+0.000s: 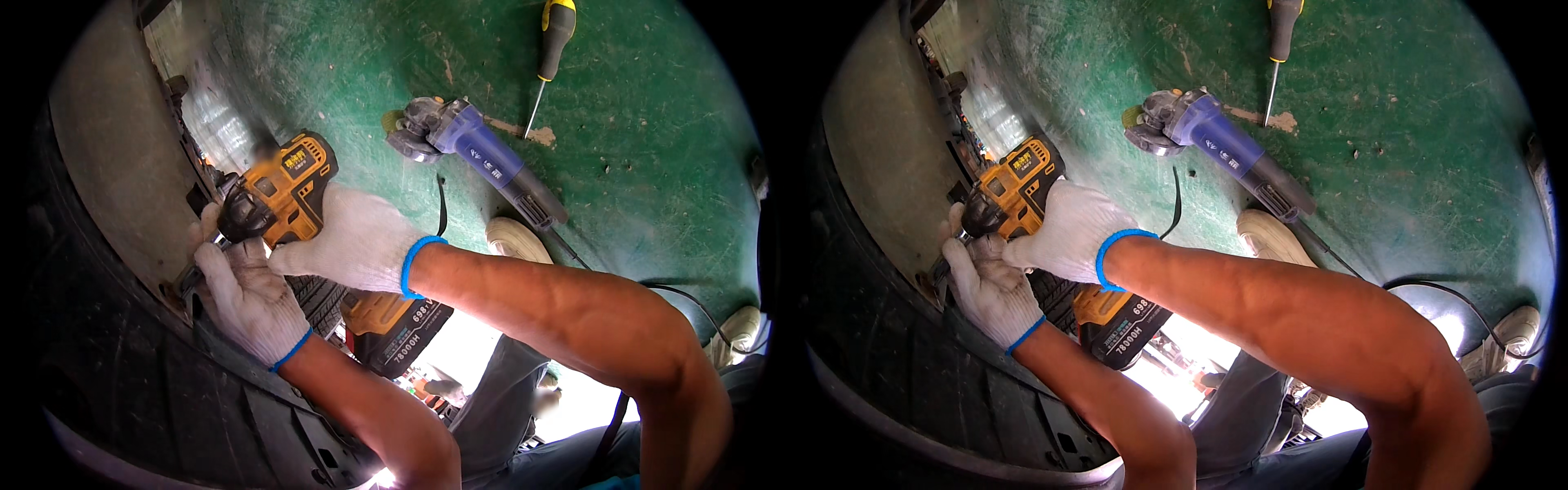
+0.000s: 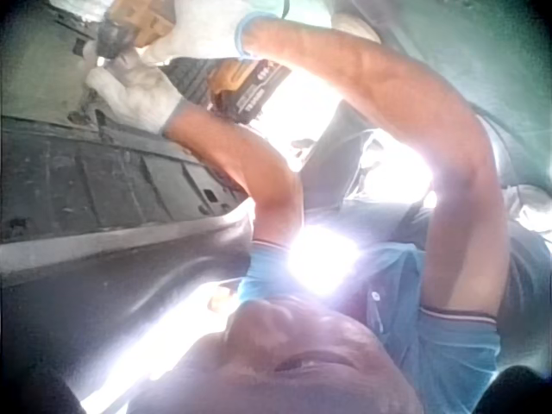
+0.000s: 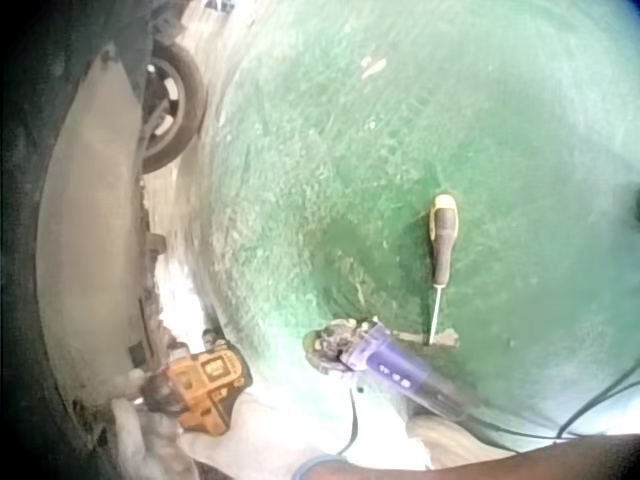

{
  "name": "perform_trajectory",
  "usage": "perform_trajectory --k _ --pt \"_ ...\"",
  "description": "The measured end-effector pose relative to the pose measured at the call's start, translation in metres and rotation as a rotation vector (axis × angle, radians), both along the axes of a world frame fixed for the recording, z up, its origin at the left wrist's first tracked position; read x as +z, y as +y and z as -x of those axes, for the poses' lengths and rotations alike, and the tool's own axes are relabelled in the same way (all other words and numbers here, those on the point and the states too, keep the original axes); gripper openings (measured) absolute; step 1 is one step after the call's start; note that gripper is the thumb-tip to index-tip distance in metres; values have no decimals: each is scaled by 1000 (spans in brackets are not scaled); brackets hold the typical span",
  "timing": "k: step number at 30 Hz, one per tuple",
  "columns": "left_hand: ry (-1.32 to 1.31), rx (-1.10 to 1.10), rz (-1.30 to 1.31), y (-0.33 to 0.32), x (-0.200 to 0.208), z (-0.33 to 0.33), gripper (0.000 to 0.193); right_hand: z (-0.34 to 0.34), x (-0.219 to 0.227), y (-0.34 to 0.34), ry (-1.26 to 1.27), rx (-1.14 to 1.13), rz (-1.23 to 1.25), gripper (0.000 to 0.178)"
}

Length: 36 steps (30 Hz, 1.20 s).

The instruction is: The person uses an angle grinder to grind a metal part of a car's undercarriage, producing sparks. They then switch to a cordless impact driver to remove a bolt from the same area before resuming grinding with the angle grinder.

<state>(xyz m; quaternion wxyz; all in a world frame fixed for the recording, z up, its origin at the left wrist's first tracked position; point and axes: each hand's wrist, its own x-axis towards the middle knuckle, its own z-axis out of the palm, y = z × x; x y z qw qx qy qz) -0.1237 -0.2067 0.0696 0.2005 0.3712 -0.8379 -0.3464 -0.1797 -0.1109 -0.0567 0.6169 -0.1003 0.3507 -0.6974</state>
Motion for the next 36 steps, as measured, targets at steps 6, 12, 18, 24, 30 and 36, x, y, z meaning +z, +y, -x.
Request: perform_trajectory --k 6,12,18,24,30,36 --pt "-23 113 55 7 2 -1 48 18 -2 5 18 166 79 71" --pt "19 190 98 12 2 7 41 33 8 15 -36 251 46 73" --pt "101 265 34 15 -1 8 42 20 9 1 51 183 -40 64" --pt "87 331 18 4 2 8 45 22 9 5 73 164 -62 62" --pt "97 285 -7 4 7 5 37 21 10 6 73 160 -51 65" --pt "45 379 54 10 4 13 43 20 7 3 70 182 -23 73"
